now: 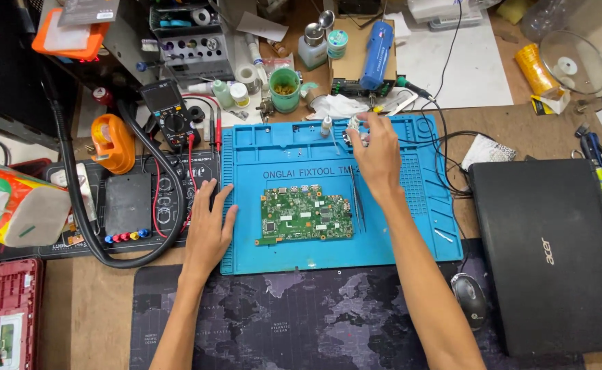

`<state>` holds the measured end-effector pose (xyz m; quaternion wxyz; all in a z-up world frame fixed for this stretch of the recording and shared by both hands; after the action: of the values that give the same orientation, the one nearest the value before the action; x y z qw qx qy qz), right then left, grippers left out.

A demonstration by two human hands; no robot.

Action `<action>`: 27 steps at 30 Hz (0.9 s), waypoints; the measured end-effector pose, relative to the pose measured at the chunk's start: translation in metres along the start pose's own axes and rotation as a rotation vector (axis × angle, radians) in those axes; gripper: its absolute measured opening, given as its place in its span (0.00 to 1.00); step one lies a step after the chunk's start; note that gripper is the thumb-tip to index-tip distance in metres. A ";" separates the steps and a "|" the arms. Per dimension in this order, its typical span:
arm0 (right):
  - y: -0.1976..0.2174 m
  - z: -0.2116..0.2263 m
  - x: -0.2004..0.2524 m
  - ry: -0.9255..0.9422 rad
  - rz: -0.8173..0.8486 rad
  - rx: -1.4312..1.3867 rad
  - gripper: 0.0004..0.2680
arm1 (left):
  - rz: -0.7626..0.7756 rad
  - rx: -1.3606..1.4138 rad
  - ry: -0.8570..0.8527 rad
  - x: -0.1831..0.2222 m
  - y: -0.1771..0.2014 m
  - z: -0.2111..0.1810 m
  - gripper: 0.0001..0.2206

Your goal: Diagnosing and repairing a laptop motherboard using a heat gun, cotton swab, and multimeter

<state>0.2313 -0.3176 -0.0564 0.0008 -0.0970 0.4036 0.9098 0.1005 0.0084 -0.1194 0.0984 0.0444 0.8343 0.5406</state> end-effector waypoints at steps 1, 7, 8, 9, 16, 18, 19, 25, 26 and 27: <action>-0.002 0.004 -0.004 0.000 0.003 0.016 0.11 | -0.003 0.011 -0.004 0.000 0.001 0.001 0.18; -0.022 -0.017 -0.017 -0.042 0.049 0.007 0.07 | -0.010 0.024 -0.013 0.001 0.001 0.002 0.18; -0.026 -0.025 -0.019 -0.050 0.048 0.011 0.07 | -0.005 0.030 -0.017 0.001 -0.001 0.003 0.18; -0.031 -0.033 -0.020 -0.043 0.040 -0.016 0.07 | -0.008 0.032 -0.017 0.002 -0.002 0.005 0.18; -0.002 -0.037 -0.007 0.002 -0.086 -0.283 0.03 | -0.038 0.200 0.024 -0.005 0.000 0.013 0.14; 0.004 -0.028 -0.002 0.004 -0.066 -0.342 0.02 | -0.041 0.230 0.015 -0.016 0.005 0.009 0.13; 0.007 -0.024 0.000 0.006 -0.046 -0.401 0.02 | -0.043 0.259 0.004 -0.021 0.007 0.006 0.12; -0.004 0.040 0.022 0.040 0.224 -0.636 0.03 | 0.072 0.766 -0.149 -0.067 0.030 -0.078 0.14; -0.007 0.046 0.026 0.043 0.226 -0.634 0.03 | 0.067 0.767 -0.149 -0.071 0.029 -0.085 0.14; -0.011 0.052 0.030 0.038 0.250 -0.669 0.03 | 0.066 0.851 -0.174 -0.076 0.027 -0.094 0.16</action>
<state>0.1938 -0.2745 -0.0358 -0.1499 -0.0587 0.0919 0.9827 0.1537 -0.0780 -0.0486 0.1237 0.1532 0.9696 0.1456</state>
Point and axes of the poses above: each hand's wrist, its own x-axis away from the middle knuckle, its own y-axis out of the back of the hand, z = x × y, the point moved 8 cm from there along -x, towards the middle knuckle, and after that the axes turned 11 degrees about z, right-handed, at the moved point
